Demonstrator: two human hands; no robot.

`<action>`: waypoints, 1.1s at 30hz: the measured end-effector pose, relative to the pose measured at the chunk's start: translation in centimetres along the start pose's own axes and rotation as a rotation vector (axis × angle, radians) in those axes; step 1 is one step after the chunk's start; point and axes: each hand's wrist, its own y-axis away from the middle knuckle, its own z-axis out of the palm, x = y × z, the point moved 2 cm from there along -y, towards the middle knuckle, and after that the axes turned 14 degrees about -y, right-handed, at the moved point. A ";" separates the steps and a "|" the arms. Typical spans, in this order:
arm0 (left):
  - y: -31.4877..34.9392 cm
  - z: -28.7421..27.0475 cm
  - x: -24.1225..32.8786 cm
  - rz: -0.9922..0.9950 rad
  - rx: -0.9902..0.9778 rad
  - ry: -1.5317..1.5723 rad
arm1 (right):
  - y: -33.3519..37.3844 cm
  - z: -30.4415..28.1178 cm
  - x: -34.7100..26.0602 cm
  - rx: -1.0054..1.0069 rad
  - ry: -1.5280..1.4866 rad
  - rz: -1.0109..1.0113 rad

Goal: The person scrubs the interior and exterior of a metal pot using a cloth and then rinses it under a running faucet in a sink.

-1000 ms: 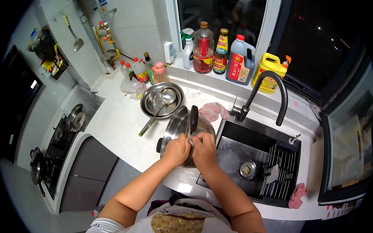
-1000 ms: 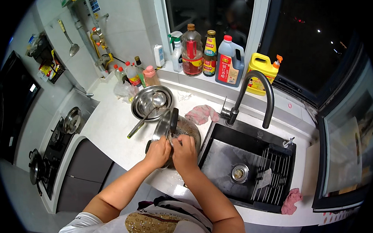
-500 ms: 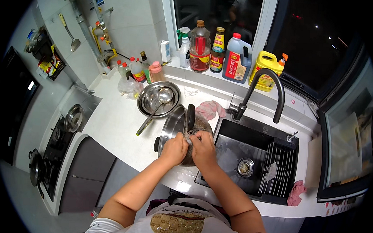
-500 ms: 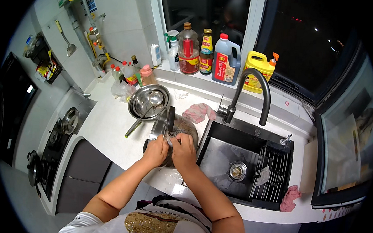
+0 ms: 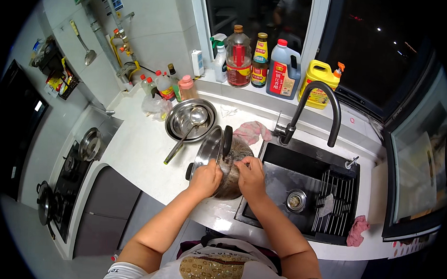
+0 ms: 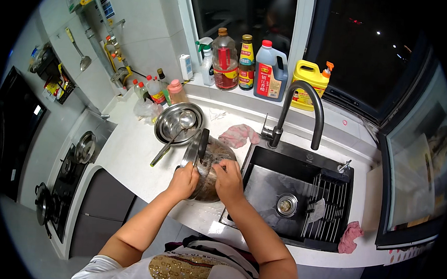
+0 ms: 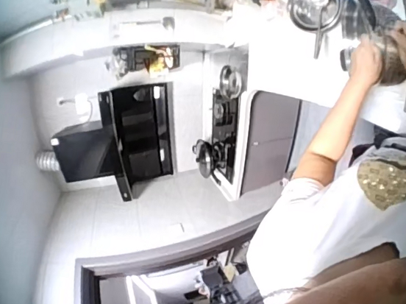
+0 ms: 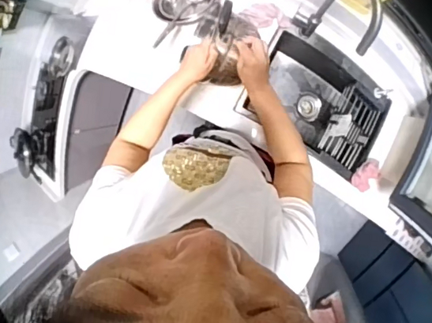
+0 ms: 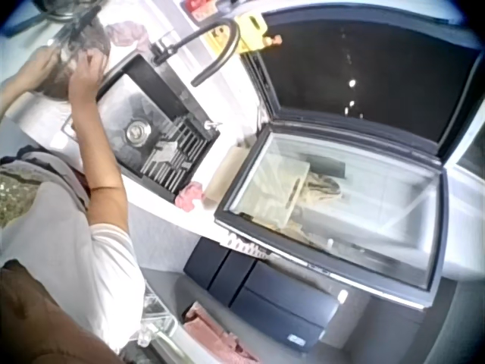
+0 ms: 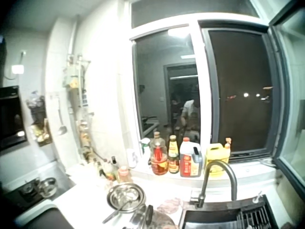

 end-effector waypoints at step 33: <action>0.4 0.0 -1.0 0.025 0.003 0.067 | -0.5 -0.5 1.1 -0.062 -0.011 0.187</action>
